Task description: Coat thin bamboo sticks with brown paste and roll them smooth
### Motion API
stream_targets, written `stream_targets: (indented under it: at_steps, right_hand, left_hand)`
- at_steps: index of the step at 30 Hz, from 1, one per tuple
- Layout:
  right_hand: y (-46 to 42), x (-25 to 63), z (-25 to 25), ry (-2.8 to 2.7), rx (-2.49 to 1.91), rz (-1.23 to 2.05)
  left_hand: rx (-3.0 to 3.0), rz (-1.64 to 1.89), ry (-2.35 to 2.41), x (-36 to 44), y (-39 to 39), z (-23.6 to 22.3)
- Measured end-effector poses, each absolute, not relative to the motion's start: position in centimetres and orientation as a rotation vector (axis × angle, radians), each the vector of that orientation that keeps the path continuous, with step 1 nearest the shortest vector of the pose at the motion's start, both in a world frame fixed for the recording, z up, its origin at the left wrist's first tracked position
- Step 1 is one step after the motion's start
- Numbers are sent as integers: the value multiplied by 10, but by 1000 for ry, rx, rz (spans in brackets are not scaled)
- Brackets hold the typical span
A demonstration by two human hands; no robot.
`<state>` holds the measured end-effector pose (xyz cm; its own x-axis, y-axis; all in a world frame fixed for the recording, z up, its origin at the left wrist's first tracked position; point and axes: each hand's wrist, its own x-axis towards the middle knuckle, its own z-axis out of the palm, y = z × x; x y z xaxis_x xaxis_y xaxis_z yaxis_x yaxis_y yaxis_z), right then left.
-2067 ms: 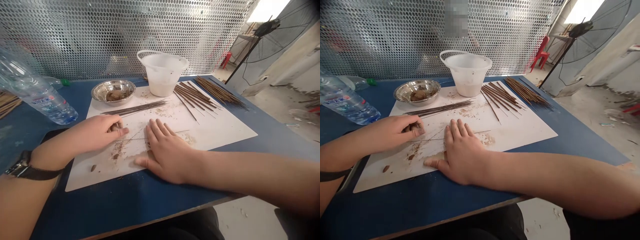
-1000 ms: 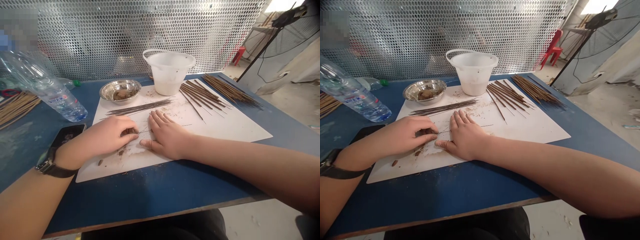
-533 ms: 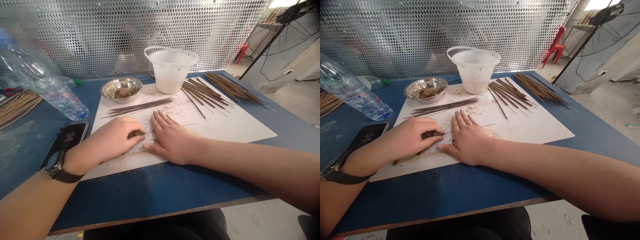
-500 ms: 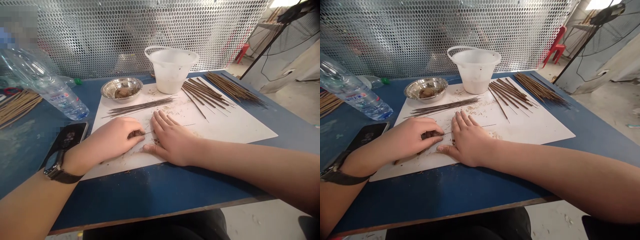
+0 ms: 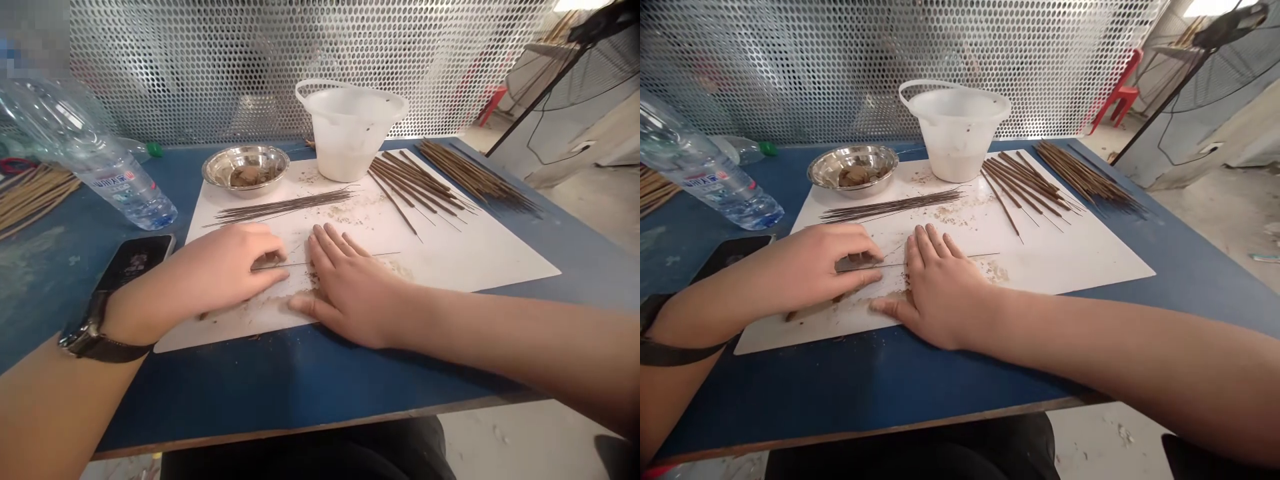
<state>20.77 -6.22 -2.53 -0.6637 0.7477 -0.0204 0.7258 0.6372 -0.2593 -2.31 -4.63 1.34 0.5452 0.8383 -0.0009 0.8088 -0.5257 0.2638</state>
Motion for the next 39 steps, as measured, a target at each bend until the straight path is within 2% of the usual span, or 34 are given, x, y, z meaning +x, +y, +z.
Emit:
stream_targets:
  at_steps: [7, 16, 25, 33, 39]
  right_hand:
    - [-23, 196, -29, -2703, -1264, 347]
    - [-94, 210, -14, -2790, -1220, 399]
    - [-30, 182, -18, -2739, -1320, 432]
    - [-99, 205, -7, -2766, -1188, 603]
    - [-51, 182, -16, -2705, -1292, 534]
  left_hand:
    - [2424, 318, 1636, -36, -34, 11]
    - [2358, 328, 1653, -41, -30, 10]
    - [2307, 283, 1693, -42, -26, 10]
    - [2312, 255, 1723, -39, -27, 14]
    - [2293, 222, 1698, -38, -27, 17]
